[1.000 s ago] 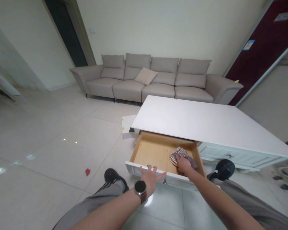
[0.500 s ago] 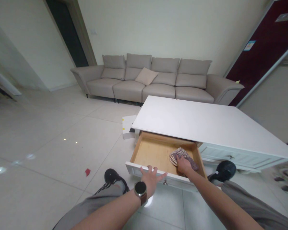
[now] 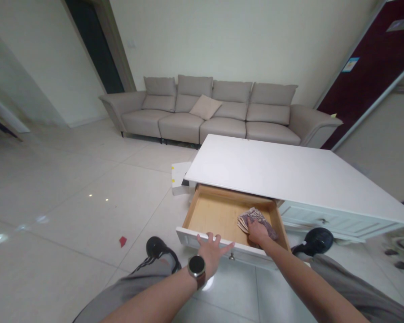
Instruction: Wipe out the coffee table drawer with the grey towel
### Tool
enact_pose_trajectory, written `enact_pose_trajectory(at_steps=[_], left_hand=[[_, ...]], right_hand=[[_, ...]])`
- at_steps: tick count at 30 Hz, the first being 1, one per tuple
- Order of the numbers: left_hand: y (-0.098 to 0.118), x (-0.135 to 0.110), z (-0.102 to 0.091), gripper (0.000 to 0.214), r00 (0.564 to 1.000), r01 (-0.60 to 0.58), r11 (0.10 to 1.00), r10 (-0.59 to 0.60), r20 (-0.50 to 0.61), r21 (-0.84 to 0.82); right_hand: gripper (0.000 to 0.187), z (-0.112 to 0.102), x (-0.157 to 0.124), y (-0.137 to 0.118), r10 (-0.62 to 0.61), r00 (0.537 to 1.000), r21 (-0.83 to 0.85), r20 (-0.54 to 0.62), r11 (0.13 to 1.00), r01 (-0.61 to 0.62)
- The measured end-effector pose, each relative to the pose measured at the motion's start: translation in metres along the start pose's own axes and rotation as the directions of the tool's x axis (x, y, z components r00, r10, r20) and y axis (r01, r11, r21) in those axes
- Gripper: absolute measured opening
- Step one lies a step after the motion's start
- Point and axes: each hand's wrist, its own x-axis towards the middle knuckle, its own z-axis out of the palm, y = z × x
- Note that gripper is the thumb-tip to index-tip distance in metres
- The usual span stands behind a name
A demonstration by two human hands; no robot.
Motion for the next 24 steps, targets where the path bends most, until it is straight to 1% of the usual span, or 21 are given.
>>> enact_pose_trajectory(at_steps=[5, 8, 13, 20, 24], left_hand=[[-0.0004, -0.0002, 0.0037, 0.083, 0.999, 0.017, 1.0, -0.018, -0.051, -0.019], [-0.0005, -0.0011, 0.0033, 0.083, 0.999, 0.006, 1.0, -0.007, -0.043, -0.021], [0.0009, -0.0006, 0.0036, 0.085, 0.999, 0.03, 1.0, -0.031, -0.035, -0.009], [0.0006, -0.0003, 0.0022, 0.089, 1.0, 0.018, 1.0, -0.018, 0.001, -0.01], [-0.0007, 0.0005, 0.0028, 0.088, 1.0, 0.012, 0.999, -0.012, -0.002, -0.03]], right_hand=[[0.078, 0.0001, -0.0002, -0.0007, 0.01, 1.0, -0.008, 0.0, 1.0, -0.01], [0.079, 0.0015, 0.0009, -0.0006, 0.002, 1.0, -0.008, 0.001, 1.0, -0.002], [0.083, 0.0034, 0.0032, 0.0, 0.012, 1.0, -0.006, 0.016, 1.0, -0.012], [0.083, 0.0062, 0.0052, 0.0006, 0.014, 1.0, -0.004, 0.021, 1.0, -0.014], [0.084, 0.0049, 0.0052, 0.0002, 0.005, 1.0, -0.005, 0.024, 1.0, -0.005]])
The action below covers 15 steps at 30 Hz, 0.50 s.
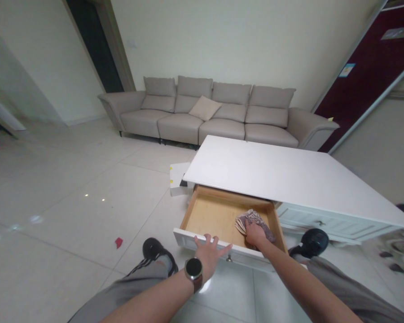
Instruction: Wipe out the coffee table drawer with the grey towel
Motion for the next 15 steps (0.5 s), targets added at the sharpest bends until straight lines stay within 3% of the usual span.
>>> enact_pose_trajectory(at_steps=[11, 15], left_hand=[[0.0, 0.007, 0.017, 0.081, 0.997, 0.019, 1.0, -0.019, -0.071, 0.001], [0.0, 0.005, 0.015, 0.084, 0.995, 0.016, 1.0, -0.015, -0.095, 0.012]], right_hand=[[0.084, 0.002, 0.001, 0.0, 0.018, 1.0, 0.011, -0.013, 1.0, -0.018], [0.08, 0.002, 0.001, 0.003, 0.023, 0.999, 0.04, -0.023, 0.999, -0.022]])
